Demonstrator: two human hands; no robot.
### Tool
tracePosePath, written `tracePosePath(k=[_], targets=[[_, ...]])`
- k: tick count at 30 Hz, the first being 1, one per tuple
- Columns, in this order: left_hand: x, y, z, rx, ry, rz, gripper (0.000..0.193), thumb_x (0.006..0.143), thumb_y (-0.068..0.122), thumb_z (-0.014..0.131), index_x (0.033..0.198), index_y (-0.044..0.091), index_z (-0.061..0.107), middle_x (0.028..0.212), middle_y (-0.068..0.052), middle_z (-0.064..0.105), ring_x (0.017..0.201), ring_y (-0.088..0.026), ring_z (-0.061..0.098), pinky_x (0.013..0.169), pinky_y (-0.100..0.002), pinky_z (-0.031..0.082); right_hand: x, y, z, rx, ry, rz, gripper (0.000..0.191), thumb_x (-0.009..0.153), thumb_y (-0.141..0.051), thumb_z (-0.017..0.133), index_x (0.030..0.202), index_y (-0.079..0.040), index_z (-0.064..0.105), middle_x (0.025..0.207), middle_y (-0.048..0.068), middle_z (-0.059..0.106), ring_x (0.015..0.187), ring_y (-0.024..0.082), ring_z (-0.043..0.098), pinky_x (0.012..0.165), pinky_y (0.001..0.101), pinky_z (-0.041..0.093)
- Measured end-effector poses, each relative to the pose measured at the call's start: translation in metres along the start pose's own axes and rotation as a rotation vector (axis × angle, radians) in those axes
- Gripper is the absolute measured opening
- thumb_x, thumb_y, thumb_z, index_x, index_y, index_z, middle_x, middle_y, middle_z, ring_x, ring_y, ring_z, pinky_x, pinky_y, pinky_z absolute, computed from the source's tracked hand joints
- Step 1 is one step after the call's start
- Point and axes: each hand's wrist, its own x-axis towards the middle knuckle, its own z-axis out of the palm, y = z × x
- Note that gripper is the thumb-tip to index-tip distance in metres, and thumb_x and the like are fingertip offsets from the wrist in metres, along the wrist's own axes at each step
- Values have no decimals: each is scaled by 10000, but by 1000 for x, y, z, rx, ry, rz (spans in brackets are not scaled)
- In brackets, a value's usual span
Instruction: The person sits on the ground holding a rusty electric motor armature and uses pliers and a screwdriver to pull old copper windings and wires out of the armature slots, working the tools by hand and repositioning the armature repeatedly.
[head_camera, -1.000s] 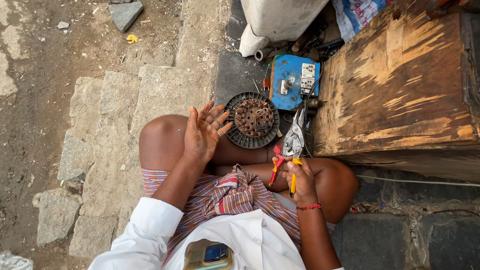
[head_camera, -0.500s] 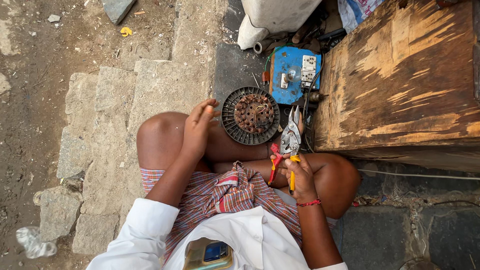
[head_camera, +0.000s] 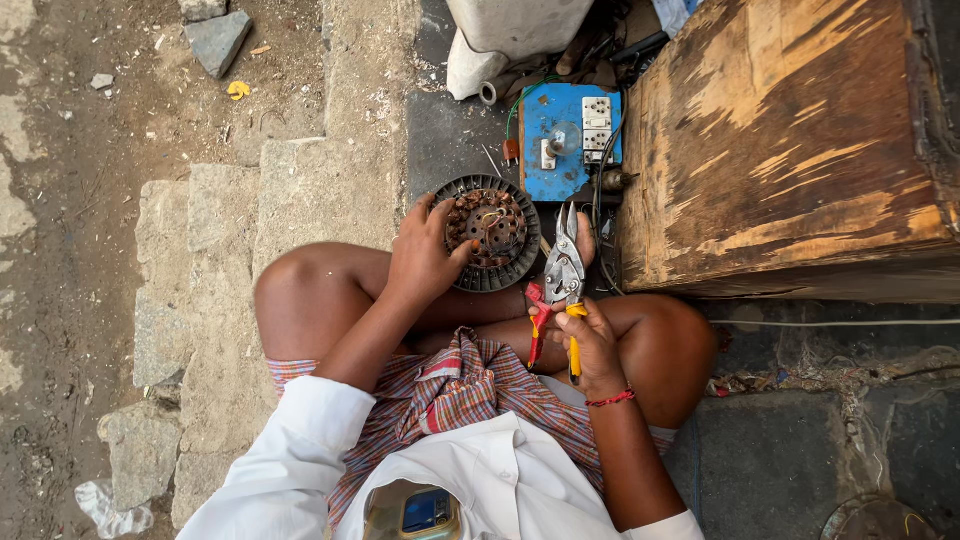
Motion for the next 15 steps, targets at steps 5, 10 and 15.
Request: tracePosePath(k=[5,10,15], targets=[[17,10,25,17,4,-28,778,718,428,874,1354,71,605,1510,-329,373,1382,-481,401,1095,-551,377,0,6,-1,-27,15,4,191,948,-109,608,1128,-46,622,1204,231,717,1123,288,706,879,397,575],[19,11,51,62,106,57,511,782,397,851,1222,170,725,1515,-327,384,1393,-486,402,1101,-568,355,3,13,1,-33,18,21,197,952,-113,607,1136,-45,628,1201,225,717,1113,283,703,890,405,581],[17,-4,72,-1,189,183,275,892,315,777,1126,172,764,1537,-278,445,1389,-477,445,1110,-537,409,3,15,-1,-19,19,9,207,949,-114,609,1139,-36,631,1205,211,719,1109,273,704,907,396,574]])
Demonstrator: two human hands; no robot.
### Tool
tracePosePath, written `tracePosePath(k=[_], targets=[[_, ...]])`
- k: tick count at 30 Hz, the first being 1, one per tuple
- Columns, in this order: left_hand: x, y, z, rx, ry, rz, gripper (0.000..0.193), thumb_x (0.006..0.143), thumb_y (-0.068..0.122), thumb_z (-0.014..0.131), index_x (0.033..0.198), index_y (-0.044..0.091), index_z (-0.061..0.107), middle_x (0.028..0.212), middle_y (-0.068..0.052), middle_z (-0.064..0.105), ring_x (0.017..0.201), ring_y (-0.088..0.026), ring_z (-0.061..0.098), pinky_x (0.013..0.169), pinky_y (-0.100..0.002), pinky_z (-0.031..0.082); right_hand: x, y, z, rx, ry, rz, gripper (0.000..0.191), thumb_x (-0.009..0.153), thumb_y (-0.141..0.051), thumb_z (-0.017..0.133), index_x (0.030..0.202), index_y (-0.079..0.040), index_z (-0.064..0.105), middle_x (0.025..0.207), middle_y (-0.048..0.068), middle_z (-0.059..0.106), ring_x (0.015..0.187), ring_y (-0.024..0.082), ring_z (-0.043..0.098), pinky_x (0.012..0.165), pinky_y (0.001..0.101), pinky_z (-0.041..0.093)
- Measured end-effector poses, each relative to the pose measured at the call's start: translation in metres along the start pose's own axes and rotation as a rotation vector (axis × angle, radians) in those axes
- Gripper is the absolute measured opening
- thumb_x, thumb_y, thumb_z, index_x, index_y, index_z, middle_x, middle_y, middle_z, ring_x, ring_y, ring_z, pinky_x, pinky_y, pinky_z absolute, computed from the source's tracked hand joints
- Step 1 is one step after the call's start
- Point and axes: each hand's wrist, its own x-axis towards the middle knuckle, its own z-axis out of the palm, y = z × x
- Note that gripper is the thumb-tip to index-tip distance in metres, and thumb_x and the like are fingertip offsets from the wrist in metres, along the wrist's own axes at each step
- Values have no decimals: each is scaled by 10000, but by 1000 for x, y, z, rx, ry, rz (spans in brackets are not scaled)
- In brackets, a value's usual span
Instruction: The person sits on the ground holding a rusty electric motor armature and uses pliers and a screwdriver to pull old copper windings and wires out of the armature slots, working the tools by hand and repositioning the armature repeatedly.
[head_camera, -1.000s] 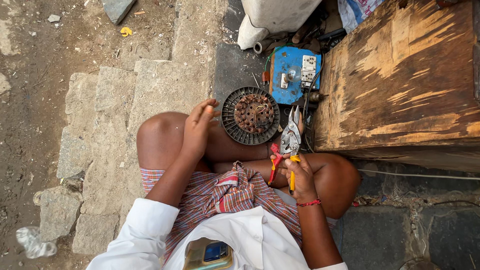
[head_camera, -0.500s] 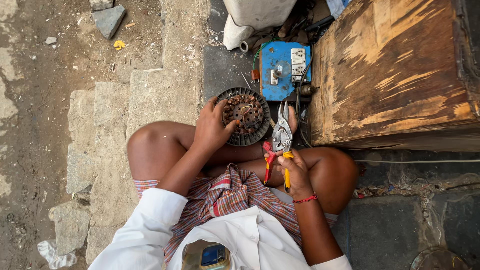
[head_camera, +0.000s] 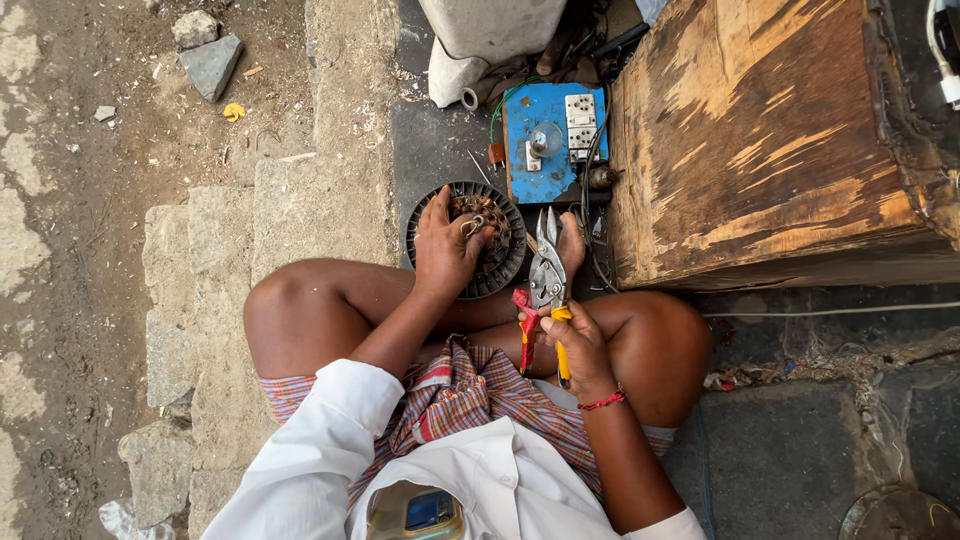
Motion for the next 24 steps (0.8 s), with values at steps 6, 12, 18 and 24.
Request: tracePosePath(k=[6,12,18,24], targets=[[-5,-30,2,-652,25,-257,363,1037,367,659,1109,13,697,1494,-196,592,1265,-331,661,1087,-461,525,-3,2,-2,-27,2,-21,216,977,-105,618,1171,-13,644,1214,217,717,1065,238,660,872,358,527],[0,-38,-39,-1872,-66,-817,597,1022,509,448,1405,68,568,1386,-165,624,1260,-346,611,1046,-573,516,-7,-8,-2,-21,-150,24,204,937,-128,614,1107,-17,631,1209,206,741,1075,241,718,887,365,579],[-2,-18,-71,-2030,-79,-932,599,1041,511,328,1471,127,492,1428,-175,578,1301,-398,575,1071,-677,465,-21,-15,11,-68,-304,79,231,956,-84,648,1165,16,642,1190,149,701,1093,192,682,981,357,558],[-3,-19,-70,-2061,-164,-815,620,1042,529,364,1485,116,495,1450,-174,568,1326,-424,570,1087,-655,463,-17,-24,29,-268,-331,42,195,948,-73,673,1118,17,642,1137,60,694,1014,90,624,920,272,521]])
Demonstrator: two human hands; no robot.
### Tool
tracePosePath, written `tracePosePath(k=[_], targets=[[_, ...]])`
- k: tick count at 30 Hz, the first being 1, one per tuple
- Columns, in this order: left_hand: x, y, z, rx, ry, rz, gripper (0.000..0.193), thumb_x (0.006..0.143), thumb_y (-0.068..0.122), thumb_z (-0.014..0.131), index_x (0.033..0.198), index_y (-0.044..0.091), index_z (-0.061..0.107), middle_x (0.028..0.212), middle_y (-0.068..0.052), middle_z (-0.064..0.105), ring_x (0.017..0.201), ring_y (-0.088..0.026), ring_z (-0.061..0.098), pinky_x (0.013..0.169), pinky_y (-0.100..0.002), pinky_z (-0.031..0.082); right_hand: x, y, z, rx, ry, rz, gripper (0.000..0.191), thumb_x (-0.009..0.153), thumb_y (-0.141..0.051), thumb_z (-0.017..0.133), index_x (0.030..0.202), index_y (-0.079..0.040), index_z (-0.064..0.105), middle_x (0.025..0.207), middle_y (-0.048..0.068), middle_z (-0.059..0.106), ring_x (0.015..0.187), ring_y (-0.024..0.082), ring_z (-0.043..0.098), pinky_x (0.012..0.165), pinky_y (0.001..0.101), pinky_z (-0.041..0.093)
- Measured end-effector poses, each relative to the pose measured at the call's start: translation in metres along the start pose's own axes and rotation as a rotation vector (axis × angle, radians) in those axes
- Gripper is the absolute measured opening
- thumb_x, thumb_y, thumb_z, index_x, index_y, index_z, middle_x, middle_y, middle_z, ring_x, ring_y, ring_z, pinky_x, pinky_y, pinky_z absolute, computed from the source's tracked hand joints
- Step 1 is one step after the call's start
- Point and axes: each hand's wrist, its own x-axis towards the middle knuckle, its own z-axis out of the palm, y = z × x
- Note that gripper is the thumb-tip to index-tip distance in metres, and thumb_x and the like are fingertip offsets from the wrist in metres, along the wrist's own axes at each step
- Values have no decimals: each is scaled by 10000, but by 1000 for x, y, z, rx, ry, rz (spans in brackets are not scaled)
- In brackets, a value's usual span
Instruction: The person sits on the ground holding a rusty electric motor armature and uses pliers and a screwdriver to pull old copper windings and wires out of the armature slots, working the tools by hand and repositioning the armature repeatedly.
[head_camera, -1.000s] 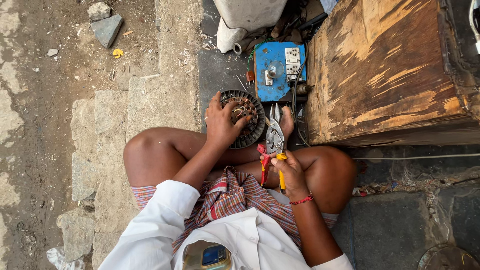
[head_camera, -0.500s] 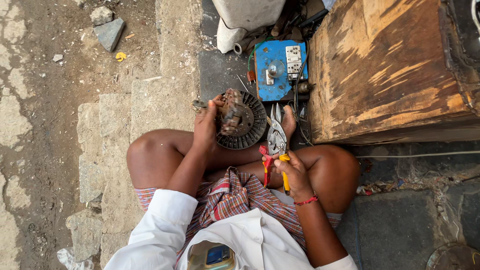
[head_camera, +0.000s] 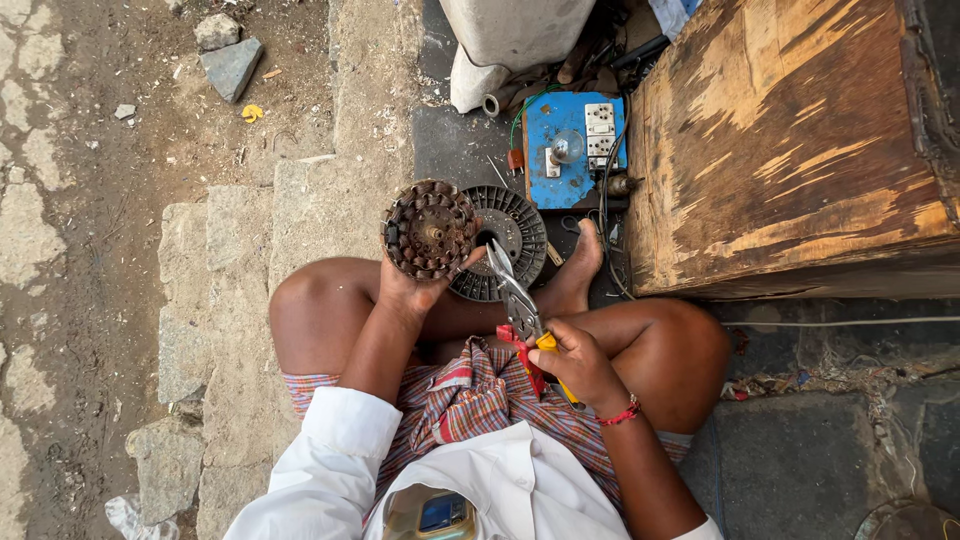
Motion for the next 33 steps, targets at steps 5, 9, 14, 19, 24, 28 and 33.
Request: tracePosePath(k=[5,9,14,19,24,28,33], targets=[[6,-1,-13,-26,45,12,628,1027,539,402,1446,87,522,1424,-185,586,1277,-411,592,1015,-651,513,8,-11,6,-128,12,17,229,926,-87,690,1127,18,659,1023,21,682,936,76,639,851,255,545],[9,0,-22,27,-5,29,593,1036,499,446,1422,62,554,1388,-187,621,1238,-409,622,963,-628,534,10,-19,9,-159,2,11,228,931,-92,688,1128,20,660,1011,23,688,924,78,645,840,256,552],[13,1,-28,102,-9,39,607,1026,506,489,1422,49,548,1378,-164,635,1224,-380,637,959,-625,558,10,-26,10,-240,5,-21,226,931,-84,695,1133,16,666,995,16,683,910,69,630,819,250,550],[15,-1,-32,157,78,38,540,1066,509,512,1319,44,615,1357,-188,634,1203,-327,653,1002,-497,574,10,-25,9,-254,24,16,225,924,-74,696,1127,17,666,978,7,678,899,67,624,803,250,543],[9,-1,-19,421,-40,147,442,1150,475,502,1144,55,639,1247,-313,607,1010,-360,617,862,-482,522,7,-14,-1,-252,26,30,224,922,-64,687,1131,16,667,976,3,671,884,66,609,791,249,532],[-6,2,9,562,-372,237,385,1100,398,517,1064,32,634,1502,-280,560,1290,-334,619,1086,-455,498,3,-5,-14,-157,-20,20,210,938,-64,681,1130,15,656,1032,6,665,947,69,600,859,252,520],[-32,10,49,1065,-577,501,424,1100,377,508,1128,-20,654,1553,-262,520,1442,-357,512,1215,-447,383,-1,-7,-27,-82,-58,57,250,905,-70,678,1145,-3,652,1087,9,670,1016,86,606,933,269,498]])
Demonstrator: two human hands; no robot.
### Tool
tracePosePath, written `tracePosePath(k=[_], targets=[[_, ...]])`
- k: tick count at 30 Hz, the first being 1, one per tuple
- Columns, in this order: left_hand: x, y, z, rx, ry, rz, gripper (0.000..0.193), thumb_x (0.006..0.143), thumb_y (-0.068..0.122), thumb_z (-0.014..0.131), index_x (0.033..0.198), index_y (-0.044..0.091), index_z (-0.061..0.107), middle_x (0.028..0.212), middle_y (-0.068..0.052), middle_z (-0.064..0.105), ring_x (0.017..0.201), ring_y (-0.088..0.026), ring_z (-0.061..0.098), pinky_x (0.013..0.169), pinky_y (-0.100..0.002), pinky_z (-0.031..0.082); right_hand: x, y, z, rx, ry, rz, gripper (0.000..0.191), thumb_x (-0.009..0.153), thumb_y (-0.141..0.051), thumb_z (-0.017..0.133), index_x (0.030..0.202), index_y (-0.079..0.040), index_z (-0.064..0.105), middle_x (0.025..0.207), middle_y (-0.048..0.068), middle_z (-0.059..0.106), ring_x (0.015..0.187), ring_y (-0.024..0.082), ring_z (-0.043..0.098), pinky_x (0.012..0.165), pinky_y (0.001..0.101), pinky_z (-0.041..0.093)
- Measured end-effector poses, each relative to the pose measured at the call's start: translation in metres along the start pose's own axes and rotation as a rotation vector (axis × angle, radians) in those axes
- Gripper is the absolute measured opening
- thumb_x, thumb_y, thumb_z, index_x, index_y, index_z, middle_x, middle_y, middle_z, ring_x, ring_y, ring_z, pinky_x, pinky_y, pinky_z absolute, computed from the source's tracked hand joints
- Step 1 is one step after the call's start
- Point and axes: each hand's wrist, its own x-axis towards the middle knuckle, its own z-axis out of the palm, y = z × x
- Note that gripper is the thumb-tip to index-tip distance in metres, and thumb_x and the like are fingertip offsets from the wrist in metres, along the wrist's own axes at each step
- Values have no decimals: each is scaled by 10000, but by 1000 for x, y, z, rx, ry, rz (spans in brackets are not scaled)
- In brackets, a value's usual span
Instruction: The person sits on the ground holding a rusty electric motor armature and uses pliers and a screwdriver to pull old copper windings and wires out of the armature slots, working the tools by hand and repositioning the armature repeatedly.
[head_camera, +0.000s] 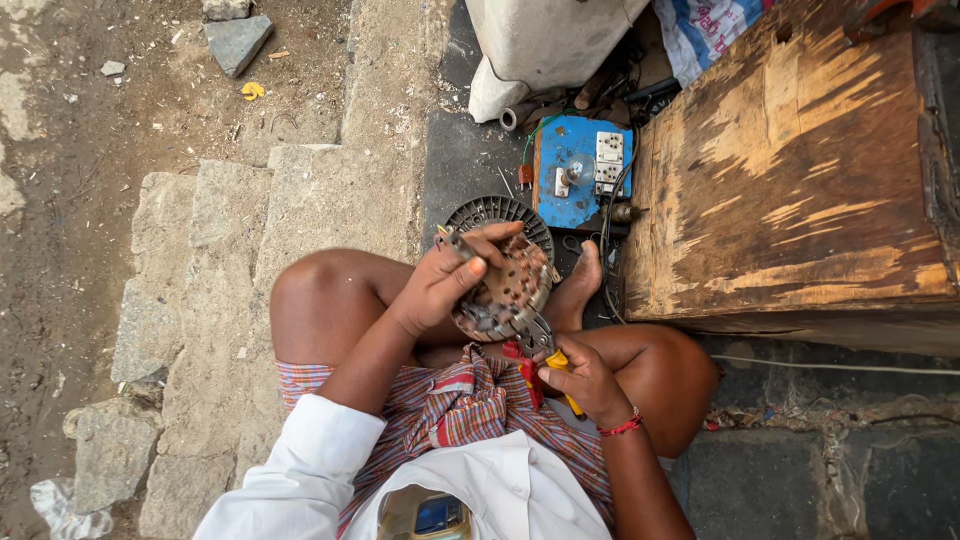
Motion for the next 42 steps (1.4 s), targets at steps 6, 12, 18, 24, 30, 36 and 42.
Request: tracePosePath(k=[6,12,18,24,30,36,42], targets=[[4,28,7,19,-69,19,516,1057,420,571,1248,-55,630,1678,-203,310,1514,-360,405,1233,-471,351,1,-10,1,39,-14,-6,293,879,-113,709,1145,3,671,1098,42,690,1023,122,624,952,296,489],[7,9,3,-90,47,-51,682,1031,420,607,1511,-12,389,1609,-209,394,1459,-312,438,1213,-443,340,14,-13,0,60,16,-30,331,862,-97,688,1177,4,673,1122,87,727,1063,173,670,998,342,506],[13,-44,-14,158,160,-83,364,1056,343,591,1179,22,710,1622,-208,406,1479,-292,433,1182,-426,367,24,5,-28,85,204,-66,220,892,-44,640,1102,20,656,1090,130,750,1024,203,710,956,352,547],[24,-88,-24,555,119,-146,321,995,325,664,1156,57,732,1605,-242,392,1437,-375,444,1152,-429,396,9,11,-57,105,397,-43,211,924,-44,640,1122,19,680,1036,125,722,818,158,650,693,306,564],[28,-101,-33,731,-144,-20,302,963,317,708,1092,47,745,1597,-239,410,1433,-427,430,1181,-503,370,-1,-6,-46,157,385,-10,222,887,-62,622,1090,14,670,1046,124,739,853,169,703,695,341,622],[28,-98,-16,1029,-204,-76,303,867,381,777,1010,113,778,1588,-203,386,1474,-462,340,1160,-583,274,9,-10,-38,53,341,43,202,915,-73,646,1102,-1,674,1034,101,722,866,151,696,695,314,597],[1,-76,-16,1026,116,-244,672,745,327,823,1355,110,644,1512,-279,362,1376,-504,391,1093,-542,343,21,-16,-43,-135,282,149,174,921,-103,663,1081,-43,695,995,39,709,856,105,672,666,270,565]])
